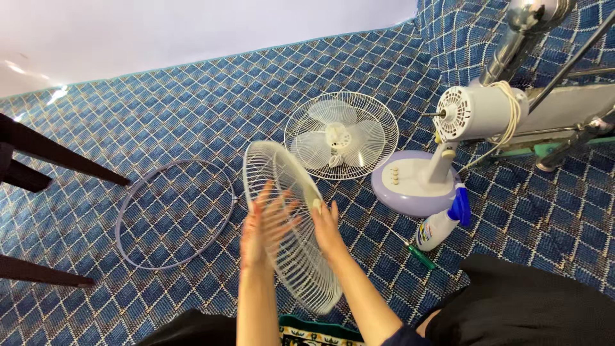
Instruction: The person wipes the metal fan cage and the fan blades with a cloth. The fan is disassembled on the floor, and the person cleans each part individually.
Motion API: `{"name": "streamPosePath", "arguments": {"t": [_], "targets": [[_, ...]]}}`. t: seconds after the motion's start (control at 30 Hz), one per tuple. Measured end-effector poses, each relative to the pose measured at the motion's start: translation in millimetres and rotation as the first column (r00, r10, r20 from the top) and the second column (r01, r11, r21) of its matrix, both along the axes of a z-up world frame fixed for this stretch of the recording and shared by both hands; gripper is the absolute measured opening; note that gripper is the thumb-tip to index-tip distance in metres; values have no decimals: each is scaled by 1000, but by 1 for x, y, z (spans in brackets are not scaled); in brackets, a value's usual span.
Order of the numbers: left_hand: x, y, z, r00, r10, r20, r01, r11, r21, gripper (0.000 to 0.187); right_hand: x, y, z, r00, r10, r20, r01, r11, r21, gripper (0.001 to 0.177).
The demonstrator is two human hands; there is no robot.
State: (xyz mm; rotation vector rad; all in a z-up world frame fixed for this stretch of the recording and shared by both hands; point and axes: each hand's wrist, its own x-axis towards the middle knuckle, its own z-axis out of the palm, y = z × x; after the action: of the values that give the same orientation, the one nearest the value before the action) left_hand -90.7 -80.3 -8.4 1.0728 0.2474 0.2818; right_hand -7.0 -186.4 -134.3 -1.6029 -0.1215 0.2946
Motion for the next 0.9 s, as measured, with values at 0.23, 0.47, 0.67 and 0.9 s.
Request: {"name": "streamPosePath", "arguments": {"t": [0.23,0.47,0.67,0.9], "targets": [[13,4,0,991,-43,-127,44,999,5,81,-72,-4,114,775,189,603,-115,980,-160,61],[25,-14,-21,978,-58,-201,74,995,72,90,-54,-5,78,766,5,642,72,993,-95,53],[22,-22,-2,976,-61,-210,108,970,220,88,5,-34,-4,984,-13,-177,39,989,145,55],[17,1,-4,909,-48,-413,155,961,230,76,-35,-19,58,975,-78,208,27,971,237,61]]}}
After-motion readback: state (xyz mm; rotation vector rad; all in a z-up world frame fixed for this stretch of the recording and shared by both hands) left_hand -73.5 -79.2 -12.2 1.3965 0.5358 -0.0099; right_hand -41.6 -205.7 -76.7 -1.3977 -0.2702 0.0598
